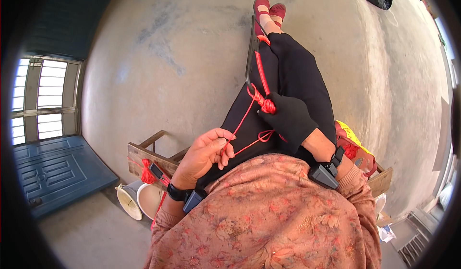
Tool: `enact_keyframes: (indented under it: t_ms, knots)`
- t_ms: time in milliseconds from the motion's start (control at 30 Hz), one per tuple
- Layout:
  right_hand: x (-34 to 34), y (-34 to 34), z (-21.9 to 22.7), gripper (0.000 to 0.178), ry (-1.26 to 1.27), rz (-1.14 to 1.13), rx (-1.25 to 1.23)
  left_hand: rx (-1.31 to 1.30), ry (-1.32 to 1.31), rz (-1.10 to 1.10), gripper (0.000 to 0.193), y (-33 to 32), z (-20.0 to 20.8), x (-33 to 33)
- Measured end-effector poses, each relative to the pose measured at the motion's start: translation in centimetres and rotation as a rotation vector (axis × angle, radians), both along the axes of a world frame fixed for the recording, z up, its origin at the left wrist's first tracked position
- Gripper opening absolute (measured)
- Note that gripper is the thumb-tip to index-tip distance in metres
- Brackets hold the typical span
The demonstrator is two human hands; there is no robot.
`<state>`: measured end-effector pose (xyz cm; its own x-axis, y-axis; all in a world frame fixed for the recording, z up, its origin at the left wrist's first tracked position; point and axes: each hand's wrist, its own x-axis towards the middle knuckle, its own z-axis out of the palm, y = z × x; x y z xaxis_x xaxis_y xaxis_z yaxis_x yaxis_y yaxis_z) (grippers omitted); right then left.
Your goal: Weaving red plastic ribbon onto a black chair or stool frame.
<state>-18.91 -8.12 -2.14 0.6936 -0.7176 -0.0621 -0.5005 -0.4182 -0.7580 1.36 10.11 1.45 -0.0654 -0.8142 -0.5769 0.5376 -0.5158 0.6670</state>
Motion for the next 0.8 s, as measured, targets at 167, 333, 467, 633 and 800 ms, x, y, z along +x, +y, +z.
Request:
enact_keyframes:
  t_ms: [167, 333, 467, 633, 800]
  knots:
    - [1.1, -0.8, -0.2, 0.028, -0.063, -0.007, -0.031, 0.012, -0.058, 0.144, 0.020, 0.0, -0.3, 0.9]
    - [1.2, -0.6, -0.2, 0.029, 0.006, -0.049, 0.026, 0.074, -0.129, 0.018, 0.019, 2.0, -0.8, 1.6]
    - [1.0, 0.0, -0.6, 0.033, 0.022, -0.008, 0.029, 0.056, -0.082, -0.068, 0.019, 5.1, -0.4, 1.6]
    - [-0.9, -1.0, 0.0, 0.039, -0.177, -0.059, 0.151, -0.077, 0.148, 0.015, 0.023, 4.5, 0.5, 1.6]
    - [-5.1, -6.3, 1.7, 0.041, -0.561, -0.318, 0.616, -0.696, 0.291, 0.059, 0.039, -2.4, 3.0, 2.5]
